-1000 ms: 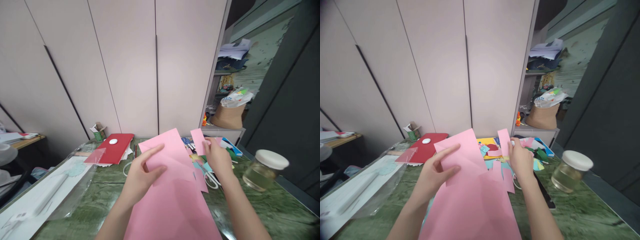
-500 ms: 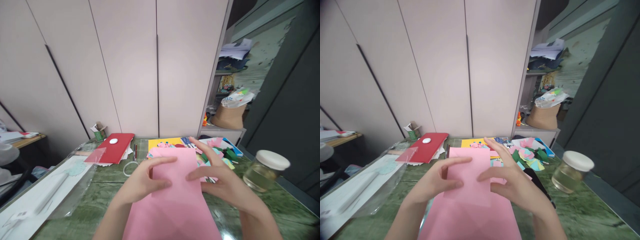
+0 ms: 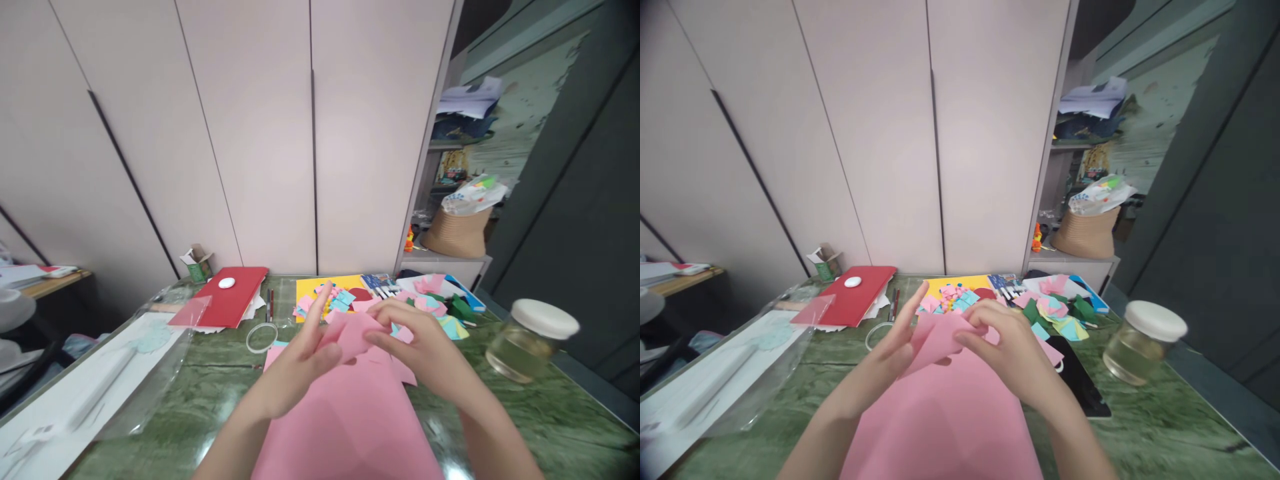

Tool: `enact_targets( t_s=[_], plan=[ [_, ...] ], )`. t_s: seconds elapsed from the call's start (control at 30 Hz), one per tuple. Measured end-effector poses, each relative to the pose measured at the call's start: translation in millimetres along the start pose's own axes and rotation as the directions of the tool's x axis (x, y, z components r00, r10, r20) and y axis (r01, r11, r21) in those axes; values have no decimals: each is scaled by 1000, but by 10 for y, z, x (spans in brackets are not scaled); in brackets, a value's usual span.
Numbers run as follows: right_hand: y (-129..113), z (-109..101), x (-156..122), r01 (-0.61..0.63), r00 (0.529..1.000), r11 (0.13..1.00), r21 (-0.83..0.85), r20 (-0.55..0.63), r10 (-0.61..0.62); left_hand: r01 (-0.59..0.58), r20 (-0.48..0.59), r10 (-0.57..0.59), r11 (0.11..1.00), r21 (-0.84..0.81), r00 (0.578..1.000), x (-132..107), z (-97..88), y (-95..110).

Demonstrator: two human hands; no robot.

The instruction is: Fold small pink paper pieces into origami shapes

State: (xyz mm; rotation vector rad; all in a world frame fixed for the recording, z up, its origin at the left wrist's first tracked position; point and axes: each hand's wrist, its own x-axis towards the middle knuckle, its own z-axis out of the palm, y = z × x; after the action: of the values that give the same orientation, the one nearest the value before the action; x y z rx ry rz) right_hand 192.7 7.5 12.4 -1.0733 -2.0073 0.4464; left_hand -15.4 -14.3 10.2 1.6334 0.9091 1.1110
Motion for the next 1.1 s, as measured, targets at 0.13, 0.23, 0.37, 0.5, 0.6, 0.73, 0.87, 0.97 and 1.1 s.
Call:
enact_targets(
  t_s=[0.13, 0.23, 0.37, 0.5, 0.6, 0.73, 0.87, 0.97, 1.1],
  plan=[
    [-29, 45, 6, 17, 1000, 996, -90, -15, -19, 73, 45, -79, 991, 108, 996, 44, 24, 13],
    [-57, 64, -9, 20, 1000, 994, -111, -9, -21, 51, 6, -53, 983, 179, 999, 83, 64, 2],
    [-65, 97, -29, 29, 999, 993, -115, -37, -34, 42, 9, -44, 985, 166, 999, 113, 105, -13],
    [-56, 139, -29, 89, 987, 990, -110, -126, -102, 55, 61, -62, 993, 107, 996, 121, 119, -16],
    [-54, 169, -19, 105, 984, 987, -118, -132, -121, 74, 98, -86, 990, 123, 991, 123, 125, -25],
    [-76, 208, -6, 9, 990, 994, -112, -138, -24, 95, 131, -105, 992, 83, 986, 116, 139, -55],
    [-105, 239, 1, -48, 981, 993, -106, -191, 27, 103, 143, -110, 993, 53, 984, 102, 149, -78],
    [-104, 257, -5, -67, 975, 994, -89, -216, 47, 120, 128, -128, 991, 66, 984, 102, 152, -87],
    [-83, 274, -17, -50, 970, 993, -107, -241, 23, 105, 138, -110, 993, 48, 984, 117, 158, -106]
  ],
)
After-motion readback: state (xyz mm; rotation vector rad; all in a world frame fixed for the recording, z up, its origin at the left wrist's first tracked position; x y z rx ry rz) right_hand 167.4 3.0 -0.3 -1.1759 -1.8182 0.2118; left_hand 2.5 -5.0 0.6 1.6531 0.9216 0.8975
